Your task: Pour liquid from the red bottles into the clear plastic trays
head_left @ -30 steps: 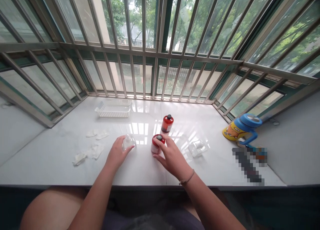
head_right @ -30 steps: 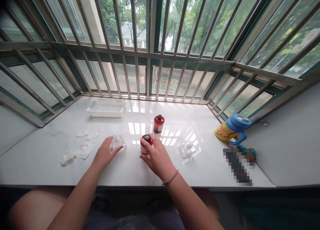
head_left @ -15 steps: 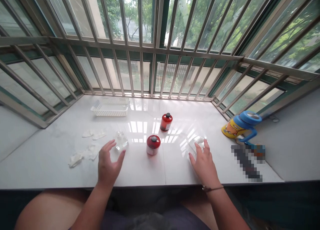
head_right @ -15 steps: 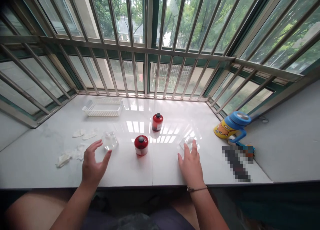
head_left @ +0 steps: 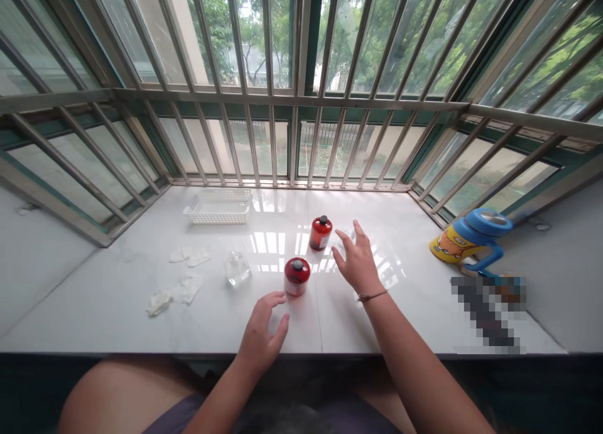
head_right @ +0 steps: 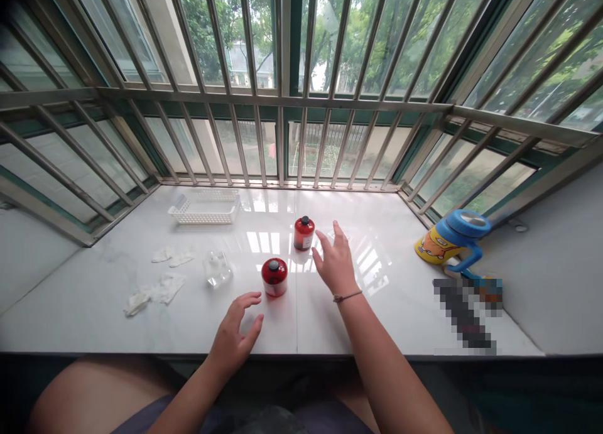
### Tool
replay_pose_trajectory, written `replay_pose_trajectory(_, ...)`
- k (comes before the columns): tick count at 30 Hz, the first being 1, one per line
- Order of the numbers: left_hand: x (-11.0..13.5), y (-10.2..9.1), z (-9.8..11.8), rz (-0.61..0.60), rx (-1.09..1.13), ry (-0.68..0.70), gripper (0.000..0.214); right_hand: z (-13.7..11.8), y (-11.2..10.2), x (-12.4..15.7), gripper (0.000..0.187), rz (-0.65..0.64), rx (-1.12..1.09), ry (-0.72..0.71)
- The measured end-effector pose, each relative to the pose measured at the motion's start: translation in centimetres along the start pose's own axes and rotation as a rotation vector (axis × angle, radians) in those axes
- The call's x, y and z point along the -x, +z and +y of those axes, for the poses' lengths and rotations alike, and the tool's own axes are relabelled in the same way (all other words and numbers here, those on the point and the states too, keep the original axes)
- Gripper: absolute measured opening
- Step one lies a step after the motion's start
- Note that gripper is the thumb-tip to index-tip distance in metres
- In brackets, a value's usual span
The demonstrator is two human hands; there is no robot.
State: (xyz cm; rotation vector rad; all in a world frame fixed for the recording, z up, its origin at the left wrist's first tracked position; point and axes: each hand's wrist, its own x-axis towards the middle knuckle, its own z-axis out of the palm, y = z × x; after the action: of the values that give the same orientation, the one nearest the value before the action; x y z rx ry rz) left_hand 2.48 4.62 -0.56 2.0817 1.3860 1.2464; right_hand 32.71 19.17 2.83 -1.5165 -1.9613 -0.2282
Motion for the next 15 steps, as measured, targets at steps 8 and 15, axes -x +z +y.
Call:
replay_pose_trajectory(8,0.5,-2.1,-1.0,0.066,-0.089,-0.039,0.025,-3.4,2.8,-4.1,0.052,-0.129,-0.013,-0.036)
replay_pose_trajectory(15,-1.1,-5.5,-2.7,0.330,-0.182,-0.088,0.023,-4.0,2.7,-3.4,0.043,-0.022,-0.039,0.058)
